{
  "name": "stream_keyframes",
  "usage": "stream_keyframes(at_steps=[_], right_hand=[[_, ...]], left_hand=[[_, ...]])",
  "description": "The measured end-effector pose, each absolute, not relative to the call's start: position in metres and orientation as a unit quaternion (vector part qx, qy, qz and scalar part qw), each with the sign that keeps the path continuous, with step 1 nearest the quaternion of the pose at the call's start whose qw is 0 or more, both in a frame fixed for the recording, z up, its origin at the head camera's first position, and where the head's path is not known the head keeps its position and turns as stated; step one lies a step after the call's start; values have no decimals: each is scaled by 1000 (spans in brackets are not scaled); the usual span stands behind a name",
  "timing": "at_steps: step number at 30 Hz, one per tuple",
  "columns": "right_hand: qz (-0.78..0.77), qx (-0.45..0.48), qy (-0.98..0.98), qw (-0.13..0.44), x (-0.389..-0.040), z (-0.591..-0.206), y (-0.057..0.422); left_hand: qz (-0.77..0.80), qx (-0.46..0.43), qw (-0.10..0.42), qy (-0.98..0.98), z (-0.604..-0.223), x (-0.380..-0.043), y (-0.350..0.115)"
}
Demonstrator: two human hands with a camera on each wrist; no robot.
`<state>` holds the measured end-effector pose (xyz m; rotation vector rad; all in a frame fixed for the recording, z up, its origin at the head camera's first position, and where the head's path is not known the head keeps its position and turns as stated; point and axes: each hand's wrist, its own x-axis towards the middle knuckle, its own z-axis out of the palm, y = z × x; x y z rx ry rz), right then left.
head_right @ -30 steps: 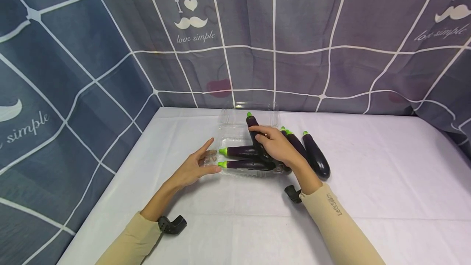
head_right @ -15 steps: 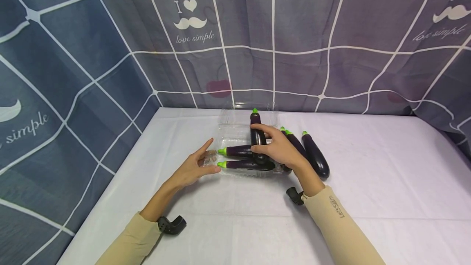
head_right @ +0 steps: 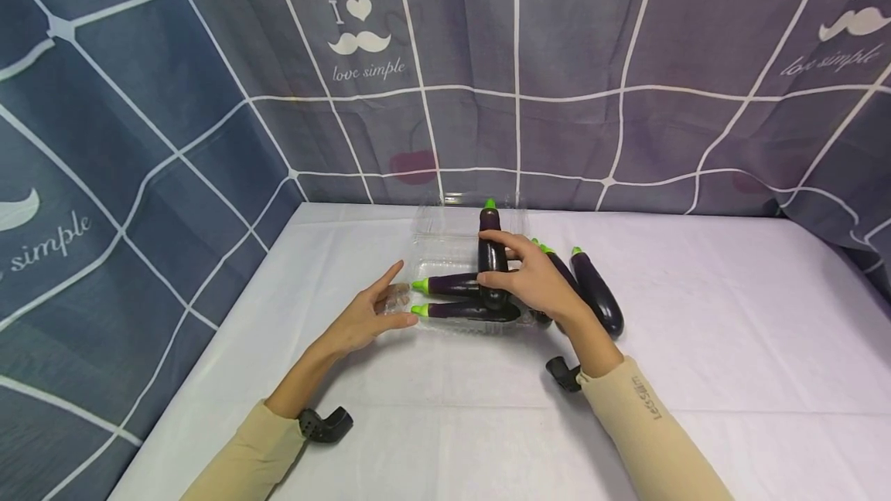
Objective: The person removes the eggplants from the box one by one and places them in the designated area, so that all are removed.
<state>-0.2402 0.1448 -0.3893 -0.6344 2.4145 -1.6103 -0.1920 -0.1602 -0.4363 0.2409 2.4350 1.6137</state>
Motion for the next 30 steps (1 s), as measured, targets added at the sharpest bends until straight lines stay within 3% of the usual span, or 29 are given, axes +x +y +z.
stream_keyframes(at_steps=[30], right_hand=[[-506,-169,846,-1,-199,-379,212]], left_hand=[[547,81,105,827,-437,-192,-160]])
